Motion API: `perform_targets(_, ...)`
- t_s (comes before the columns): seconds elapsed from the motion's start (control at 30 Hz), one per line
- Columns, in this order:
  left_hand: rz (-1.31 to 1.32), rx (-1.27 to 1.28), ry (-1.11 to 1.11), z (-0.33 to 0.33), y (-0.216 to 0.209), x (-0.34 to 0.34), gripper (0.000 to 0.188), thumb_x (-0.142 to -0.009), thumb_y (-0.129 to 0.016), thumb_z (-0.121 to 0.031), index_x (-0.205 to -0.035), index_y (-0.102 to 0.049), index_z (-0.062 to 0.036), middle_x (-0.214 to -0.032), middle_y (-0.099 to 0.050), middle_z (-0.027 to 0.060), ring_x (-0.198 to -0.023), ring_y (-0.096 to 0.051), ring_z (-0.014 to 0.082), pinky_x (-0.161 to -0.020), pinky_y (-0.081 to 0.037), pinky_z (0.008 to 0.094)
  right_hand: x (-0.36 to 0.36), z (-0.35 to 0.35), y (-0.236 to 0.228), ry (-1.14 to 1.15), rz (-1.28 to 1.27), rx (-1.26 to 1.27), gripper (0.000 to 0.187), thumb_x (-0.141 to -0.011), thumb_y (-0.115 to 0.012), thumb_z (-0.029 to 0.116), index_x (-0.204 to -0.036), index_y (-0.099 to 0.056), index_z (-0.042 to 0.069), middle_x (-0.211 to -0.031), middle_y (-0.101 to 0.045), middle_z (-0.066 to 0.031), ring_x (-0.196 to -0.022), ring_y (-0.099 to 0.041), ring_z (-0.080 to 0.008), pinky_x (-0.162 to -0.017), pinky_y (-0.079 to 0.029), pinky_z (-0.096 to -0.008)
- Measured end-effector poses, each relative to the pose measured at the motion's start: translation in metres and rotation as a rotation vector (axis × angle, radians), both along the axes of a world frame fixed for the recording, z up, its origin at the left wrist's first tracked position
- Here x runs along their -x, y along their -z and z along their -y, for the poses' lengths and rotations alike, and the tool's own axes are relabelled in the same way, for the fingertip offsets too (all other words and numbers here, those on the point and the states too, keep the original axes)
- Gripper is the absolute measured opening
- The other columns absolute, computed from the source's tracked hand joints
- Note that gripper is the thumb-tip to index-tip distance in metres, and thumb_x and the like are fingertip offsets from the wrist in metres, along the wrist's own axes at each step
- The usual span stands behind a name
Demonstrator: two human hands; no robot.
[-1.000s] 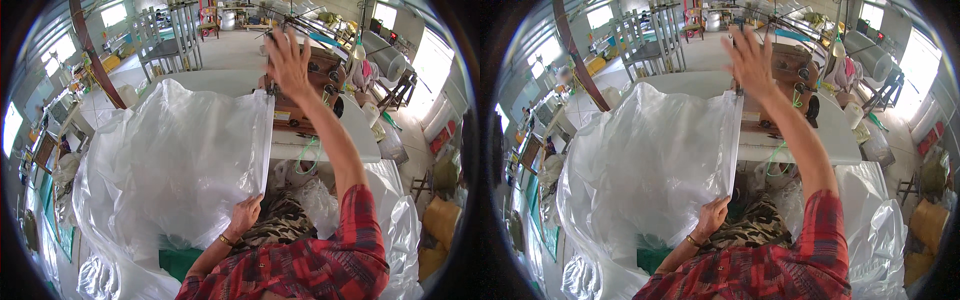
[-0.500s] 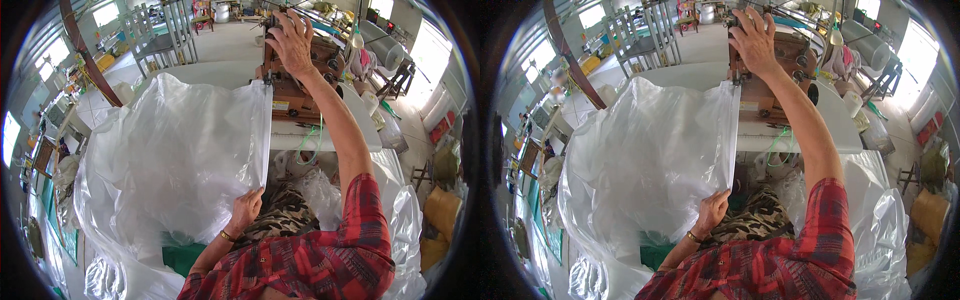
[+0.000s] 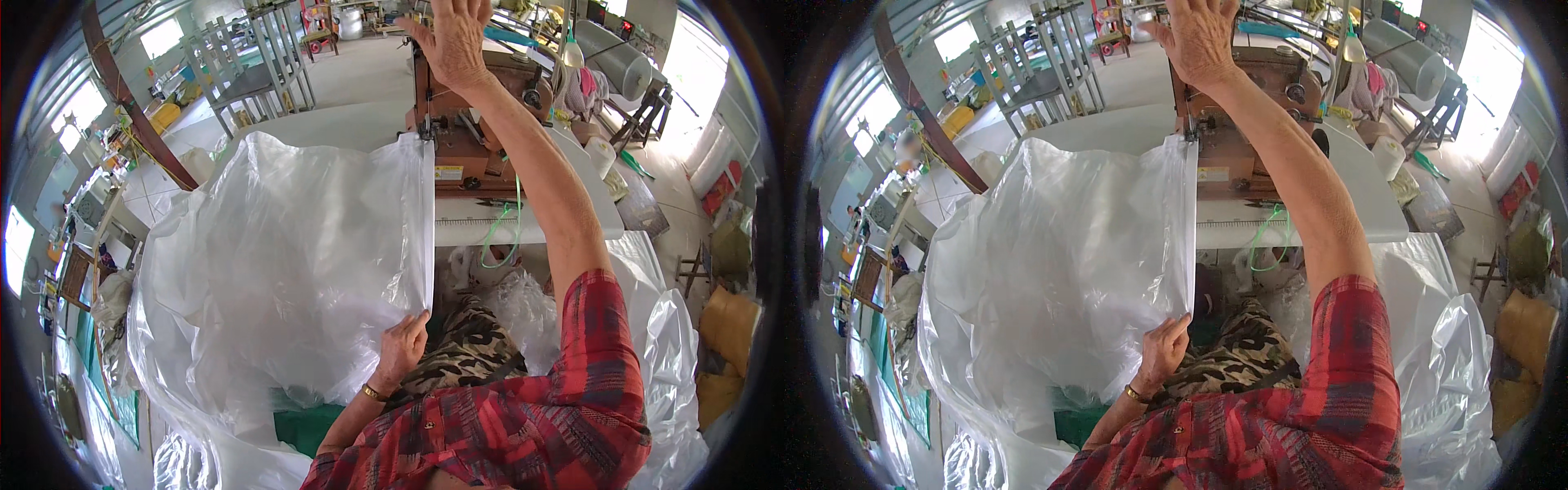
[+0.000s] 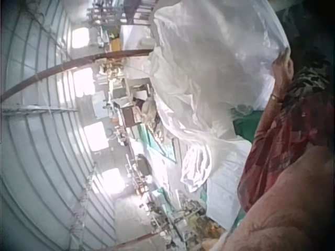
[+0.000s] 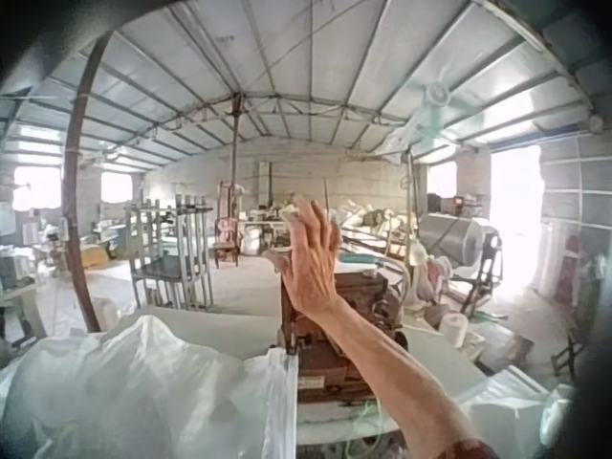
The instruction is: The person joins large sheets of woven plastic material using an industrial sewing machine.
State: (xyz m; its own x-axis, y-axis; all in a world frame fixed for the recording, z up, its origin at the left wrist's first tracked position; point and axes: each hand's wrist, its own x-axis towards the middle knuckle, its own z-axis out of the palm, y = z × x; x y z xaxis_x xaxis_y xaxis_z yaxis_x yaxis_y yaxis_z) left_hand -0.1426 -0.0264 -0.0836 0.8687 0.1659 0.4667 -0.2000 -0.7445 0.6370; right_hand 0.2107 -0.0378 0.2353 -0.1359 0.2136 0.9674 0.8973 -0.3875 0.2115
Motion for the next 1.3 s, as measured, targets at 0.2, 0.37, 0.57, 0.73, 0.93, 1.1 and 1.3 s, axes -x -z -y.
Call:
perform_targets(0.2, 0.01, 0.017, 0.007, -0.001, -0.005, 0.0, 0.036, -0.086, -0.062, 0.001, -0.122, -0.066, -0.004, -0.082, -0.061, 0.0133, -0.067, -0.063, 0.033, -0.059, -0.051, 0.0411, -0.011, 0.022, 0.023, 0.112, 0.103, 0.281, 0.035, -0.089, -0.072, 0.024, -0.115, -0.055, 0.009, -0.154, -0.036, -0.0155, -0.143, -0.03, -0.0396, -0.116, -0.02, -0.0596)
perform_targets(0.37, 0.011, -0.003, -0.003, 0.001, -0.005, -0.002, 0.037, -0.085, -0.062, 0.001, -0.122, -0.066, -0.0037, -0.082, -0.06, 0.0138, -0.067, -0.063, 0.0332, -0.059, -0.051, 0.0413, -0.017, 0.01, -0.004, 0.01, 0.029, 0.058, 0.039, -0.094, -0.066, 0.023, -0.128, -0.053, 0.009, -0.154, -0.037, -0.0166, -0.141, -0.033, -0.0409, -0.112, -0.023, -0.0601)
perform_targets(0.57, 0.0, -0.002, 0.027, 0.0, -0.008, -0.002, 0.036, -0.085, -0.062, 0.001, -0.12, -0.065, -0.0017, -0.079, -0.059, 0.0134, -0.066, -0.062, 0.0333, -0.058, -0.05, 0.0416, 0.016, 0.02, 0.045, -0.116, -0.088, -0.111, 0.022, -0.084, -0.077, 0.022, -0.093, -0.061, 0.011, -0.125, -0.058, -0.0101, -0.116, -0.053, -0.0318, -0.095, -0.041, -0.0469)
perform_targets(0.73, -0.023, 0.05, 0.053, -0.001, -0.008, -0.002, 0.035, -0.084, -0.062, 0.002, -0.119, -0.066, -0.0017, -0.08, -0.059, 0.0132, -0.067, -0.062, 0.0333, -0.058, -0.051, 0.0416, 0.059, 0.047, 0.188, -0.055, -0.714, 0.15, 0.028, -0.092, -0.071, 0.03, -0.086, -0.056, 0.007, -0.077, -0.058, -0.0106, -0.068, -0.059, -0.0304, -0.06, -0.045, -0.0425)
perform_targets(0.93, -0.046, 0.003, 0.041, 0.0, 0.002, -0.017, 0.033, -0.084, -0.062, 0.001, -0.116, -0.067, -0.0032, -0.083, -0.063, 0.0141, -0.071, -0.065, 0.0356, -0.062, -0.053, 0.0429, 0.07, 0.044, 0.254, -0.18, -1.153, 0.252, 0.038, -0.096, -0.064, 0.034, -0.083, -0.06, -0.002, -0.071, -0.061, -0.0211, -0.068, -0.061, -0.0397, -0.063, -0.047, -0.0459)
perform_targets(1.1, -0.043, -0.023, 0.007, -0.007, 0.003, -0.033, 0.031, -0.085, -0.062, -0.001, -0.115, -0.068, -0.0028, -0.084, -0.064, 0.0159, -0.072, -0.065, 0.0365, -0.064, -0.054, 0.0447, 0.069, 0.037, 0.26, -0.303, -1.18, 0.145, 0.038, -0.098, -0.061, 0.03, -0.087, -0.062, -0.005, -0.075, -0.063, -0.0273, -0.073, -0.061, -0.0468, -0.066, -0.047, -0.0488)
perform_targets(1.3, -0.002, -0.17, -0.012, -0.02, -0.022, -0.079, 0.031, -0.084, -0.062, 0.001, -0.114, -0.068, -0.0015, -0.081, -0.062, 0.0175, -0.069, -0.064, 0.0369, -0.062, -0.053, 0.0452, 0.069, 0.036, 0.266, -0.316, -1.166, 0.131, 0.033, -0.099, -0.062, 0.024, -0.089, -0.061, -0.007, -0.073, -0.057, -0.0289, -0.066, -0.052, -0.0451, -0.062, -0.045, -0.0428)
